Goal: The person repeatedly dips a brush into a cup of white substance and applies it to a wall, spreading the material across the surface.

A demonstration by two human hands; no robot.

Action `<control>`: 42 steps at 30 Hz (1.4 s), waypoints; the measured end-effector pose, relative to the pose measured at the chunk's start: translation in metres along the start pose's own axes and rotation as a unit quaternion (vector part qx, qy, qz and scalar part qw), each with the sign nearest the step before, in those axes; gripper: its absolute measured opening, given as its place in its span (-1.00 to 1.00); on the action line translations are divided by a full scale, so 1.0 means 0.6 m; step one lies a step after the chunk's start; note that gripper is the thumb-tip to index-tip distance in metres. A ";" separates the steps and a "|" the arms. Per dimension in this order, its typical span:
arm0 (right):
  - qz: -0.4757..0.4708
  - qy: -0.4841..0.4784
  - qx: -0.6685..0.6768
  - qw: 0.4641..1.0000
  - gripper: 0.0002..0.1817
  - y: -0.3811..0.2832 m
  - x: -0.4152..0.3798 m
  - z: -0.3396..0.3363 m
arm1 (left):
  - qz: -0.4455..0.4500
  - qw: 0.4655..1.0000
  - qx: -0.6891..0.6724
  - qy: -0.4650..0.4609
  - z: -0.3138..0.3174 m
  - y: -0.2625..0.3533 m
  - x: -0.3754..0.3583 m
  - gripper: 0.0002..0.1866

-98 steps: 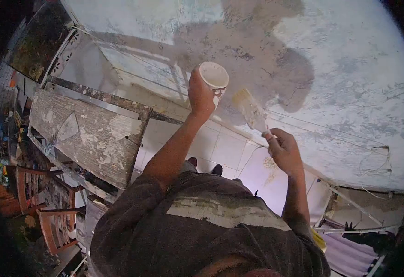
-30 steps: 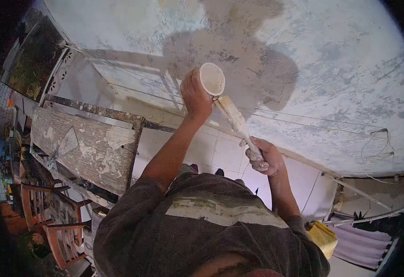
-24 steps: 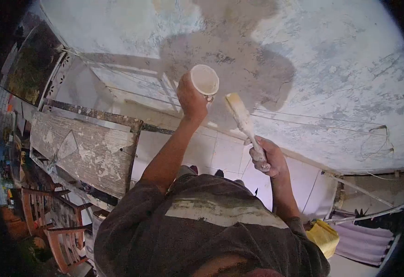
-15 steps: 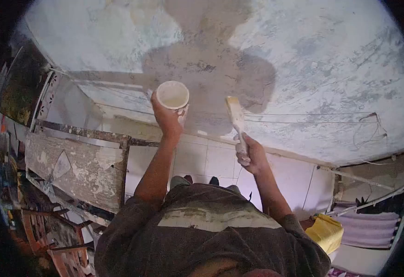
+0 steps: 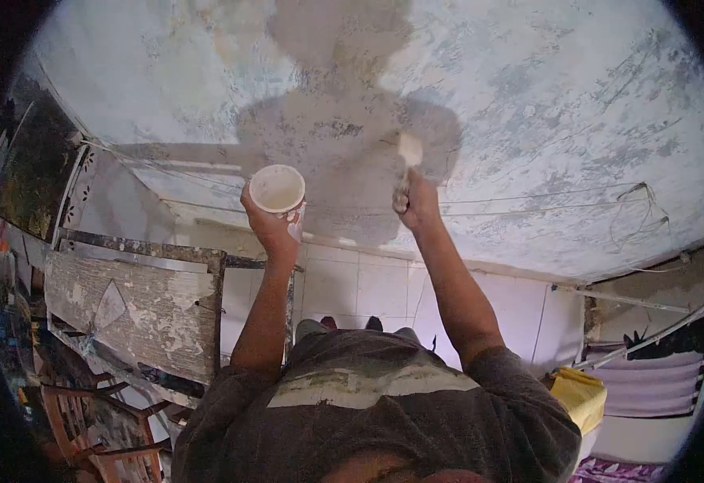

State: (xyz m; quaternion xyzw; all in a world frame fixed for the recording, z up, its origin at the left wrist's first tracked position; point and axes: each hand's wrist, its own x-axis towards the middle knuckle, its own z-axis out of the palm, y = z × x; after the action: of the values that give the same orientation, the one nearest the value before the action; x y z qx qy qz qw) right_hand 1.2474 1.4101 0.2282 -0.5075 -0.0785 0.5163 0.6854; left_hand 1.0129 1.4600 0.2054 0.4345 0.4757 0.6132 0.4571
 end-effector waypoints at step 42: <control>-0.319 -0.262 -0.758 0.505 -0.74 -0.187 -0.248 0.108 | 0.217 0.953 0.175 -0.119 0.010 -0.009 0.052 -0.32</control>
State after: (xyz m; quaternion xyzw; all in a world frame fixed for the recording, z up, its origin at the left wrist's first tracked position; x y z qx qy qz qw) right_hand 1.2095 1.3381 0.4080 -0.6155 -0.7723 0.1161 0.1056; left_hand 1.0129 1.4921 0.2044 0.6703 0.4122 0.5485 0.2827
